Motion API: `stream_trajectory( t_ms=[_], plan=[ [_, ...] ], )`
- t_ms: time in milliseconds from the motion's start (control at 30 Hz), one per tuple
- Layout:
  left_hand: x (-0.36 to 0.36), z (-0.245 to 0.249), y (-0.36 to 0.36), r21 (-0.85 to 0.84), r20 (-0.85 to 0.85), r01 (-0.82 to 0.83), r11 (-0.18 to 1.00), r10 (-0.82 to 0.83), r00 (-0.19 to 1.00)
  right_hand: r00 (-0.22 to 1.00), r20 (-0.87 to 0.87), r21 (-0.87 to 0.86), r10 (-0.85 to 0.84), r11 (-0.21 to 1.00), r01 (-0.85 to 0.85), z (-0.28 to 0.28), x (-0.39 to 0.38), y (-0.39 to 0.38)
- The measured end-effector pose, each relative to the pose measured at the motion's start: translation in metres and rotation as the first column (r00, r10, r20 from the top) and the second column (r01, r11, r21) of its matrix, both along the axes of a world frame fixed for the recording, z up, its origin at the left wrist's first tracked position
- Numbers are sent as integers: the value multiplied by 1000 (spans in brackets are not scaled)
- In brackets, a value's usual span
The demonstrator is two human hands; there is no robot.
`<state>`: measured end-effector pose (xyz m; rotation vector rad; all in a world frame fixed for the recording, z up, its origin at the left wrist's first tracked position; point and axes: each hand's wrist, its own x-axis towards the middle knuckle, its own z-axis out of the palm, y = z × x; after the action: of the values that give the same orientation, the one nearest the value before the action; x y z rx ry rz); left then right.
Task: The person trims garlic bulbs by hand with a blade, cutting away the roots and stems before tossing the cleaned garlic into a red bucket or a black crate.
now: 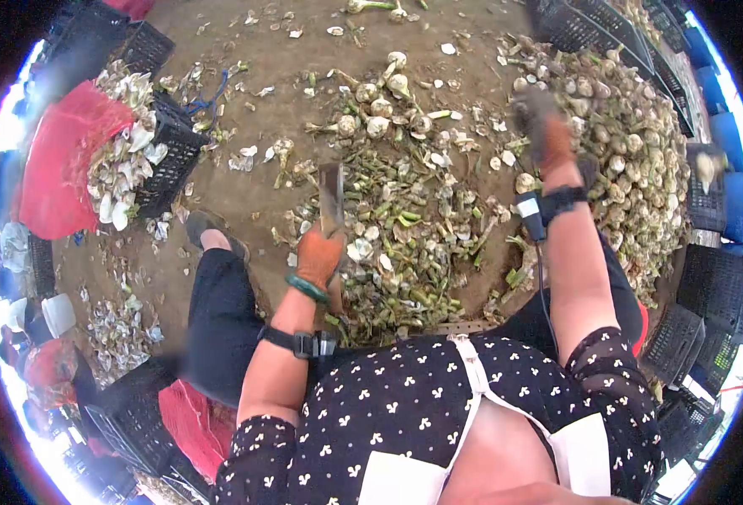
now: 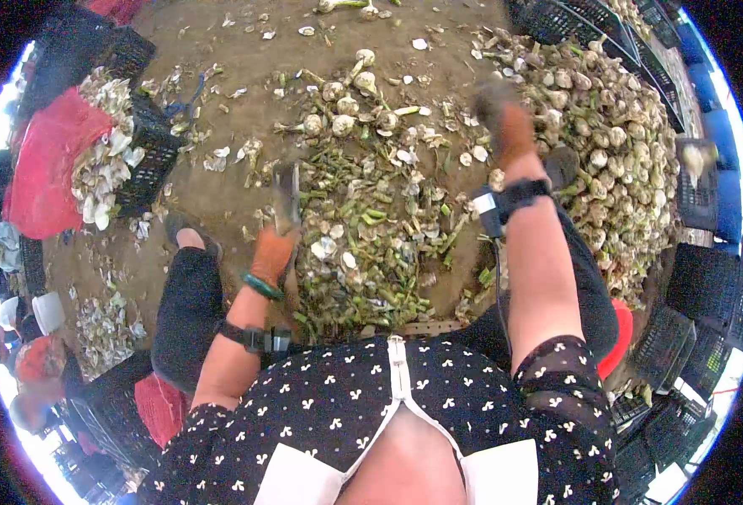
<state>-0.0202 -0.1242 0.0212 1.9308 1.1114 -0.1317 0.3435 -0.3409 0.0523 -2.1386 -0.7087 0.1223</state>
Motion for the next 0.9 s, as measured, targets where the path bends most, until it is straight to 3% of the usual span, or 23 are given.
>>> stream_trajectory(
  t_ms=[33, 67, 133, 200, 267, 333, 400, 467, 533, 600, 667, 700, 733, 767, 800, 833, 867, 900],
  plan=[
    [-4, -10, 4, -36, 42, -28, 999, 30, 999, 983, 133, -393, 123, 918, -62, -28, -1, 21],
    [-7, -19, 6, -74, 82, -64, 995, 70, 994, 988, -151, -405, 33, 910, -92, -44, -10, 54],
    [-7, -7, 6, -88, 74, -107, 990, 114, 991, 995, -58, -752, 87, 651, -101, -60, -32, 100],
    [-4, 18, 7, -132, -45, -76, 988, 71, 996, 973, -132, -778, 192, 588, -221, -80, -31, 124],
    [-7, 10, 10, -95, -88, -59, 994, 50, 995, 936, -207, -793, 284, 513, -330, -100, -29, 141],
    [0, 20, 6, -139, -16, -69, 988, 67, 998, 916, -121, -825, 383, 474, -307, -113, -27, 147],
    [1, 10, 3, -144, 16, -46, 988, 49, 999, 927, -101, -857, 361, 442, -266, -115, -28, 150],
    [2, 5, -1, -117, 4, 18, 993, -17, 1000, 921, -85, -936, 380, 285, -204, -94, -36, 150],
    [1, -2, -3, -117, 52, 26, 993, -20, 998, 922, -41, -932, 385, 319, -174, -84, -52, 138],
    [2, -7, -3, -113, 101, 26, 993, -14, 995, 927, 181, -768, 328, 636, -75, -86, -70, 122],
    [2, -10, -4, -27, 128, -21, 999, 24, 991, 977, -190, -342, 98, 926, -160, -75, -98, 106],
    [5, -14, -10, 234, 53, -15, 972, 2, 999, 950, -227, -172, 213, 951, -255, -91, -103, 97],
    [9, -9, -13, 234, 48, -15, 972, 4, 999, 933, -240, -82, 270, 952, -296, -96, -111, 90],
    [13, -1, -16, 431, 127, 29, 902, -93, 988, 911, -250, 9, 329, 941, -337, -101, -119, 83],
    [17, 10, -18, 614, 183, 51, 788, -205, 961, 836, -399, 145, 378, 926, -349, -88, -132, 81],
    [22, 25, -21, 620, 179, 54, 782, -209, 961, 731, -525, 281, 436, 900, -334, -69, -145, 82],
    [28, 44, -25, 688, 184, 103, 718, -310, 933, 724, -579, 256, 374, 927, -274, -40, -164, 86],
    [31, 54, -29, 751, 179, 143, 645, -407, 896, 742, -486, 202, 462, 885, -419, -41, -165, 86]
  ],
)
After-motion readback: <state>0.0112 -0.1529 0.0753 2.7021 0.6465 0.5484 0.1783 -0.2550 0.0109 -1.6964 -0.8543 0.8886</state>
